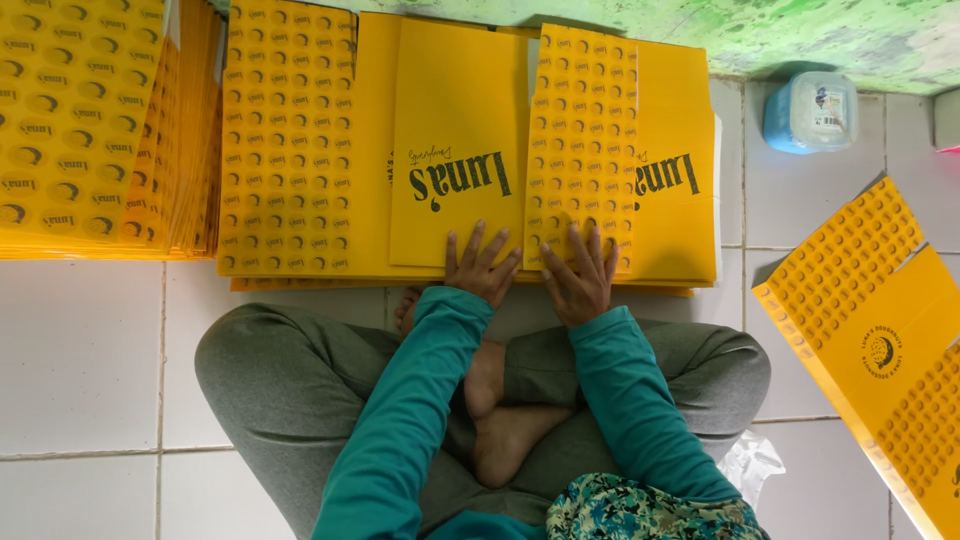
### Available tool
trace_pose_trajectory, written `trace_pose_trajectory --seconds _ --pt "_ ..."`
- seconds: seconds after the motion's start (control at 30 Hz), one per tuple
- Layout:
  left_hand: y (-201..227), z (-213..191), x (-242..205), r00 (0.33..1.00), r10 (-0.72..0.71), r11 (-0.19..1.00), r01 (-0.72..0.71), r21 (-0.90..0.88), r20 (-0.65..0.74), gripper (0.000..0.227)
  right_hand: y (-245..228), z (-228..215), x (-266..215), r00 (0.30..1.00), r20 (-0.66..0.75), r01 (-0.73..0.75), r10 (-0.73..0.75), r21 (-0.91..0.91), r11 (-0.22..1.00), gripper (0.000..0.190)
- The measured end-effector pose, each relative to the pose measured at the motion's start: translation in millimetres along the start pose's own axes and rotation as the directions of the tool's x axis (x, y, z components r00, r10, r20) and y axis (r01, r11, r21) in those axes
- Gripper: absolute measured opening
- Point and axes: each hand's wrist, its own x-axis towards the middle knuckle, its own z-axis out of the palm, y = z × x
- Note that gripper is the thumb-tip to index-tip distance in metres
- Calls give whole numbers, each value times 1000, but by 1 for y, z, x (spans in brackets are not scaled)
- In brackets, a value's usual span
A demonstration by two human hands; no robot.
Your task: Folding flat yellow cardboard sheets into boxes and stacking them
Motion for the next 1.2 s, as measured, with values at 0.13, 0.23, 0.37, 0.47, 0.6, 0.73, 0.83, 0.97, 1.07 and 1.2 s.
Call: trace_pose_trajectory --seconds 0.13,0.23,0.37,0.47,0.6,0.73,0.83,0.97,1.07,1.2 --pt "0 0 -1 999 -21 1000 22 -6 32 29 4 10 -3 1000 -22 -7 7 -6 1000 35" --pt "1 -2 -1 997 -48 999 49 -17 68 28 2 16 -2 999 6 -48 49 -45 998 32" --pt "6 -10 10 979 -130 989 139 -48 156 28 -4 17 0 987 105 -109 119 -93 990 33" --pt "11 20 13 954 -150 985 168 -50 258 43 -1 20 0 981 150 -97 120 -154 983 34" --pt "23 26 50 914 -106 993 121 -14 392 61 5 25 -2 974 188 -89 129 -203 975 41" --pt "26 35 45 836 -101 993 117 5 539 59 6 11 6 928 307 -193 211 -90 977 54" --pt "26 36 48 816 -101 994 112 15 570 60 18 3 17 940 262 -231 219 18 973 61" --pt "26 36 47 788 -107 994 105 38 606 61 49 21 42 936 249 -242 248 -56 969 65" --pt "26 42 43 828 -106 994 90 56 551 63 36 21 63 946 239 -158 216 -241 958 63" --pt "26 41 42 851 -107 994 88 61 514 63 19 15 66 930 203 -239 306 -297 924 67"
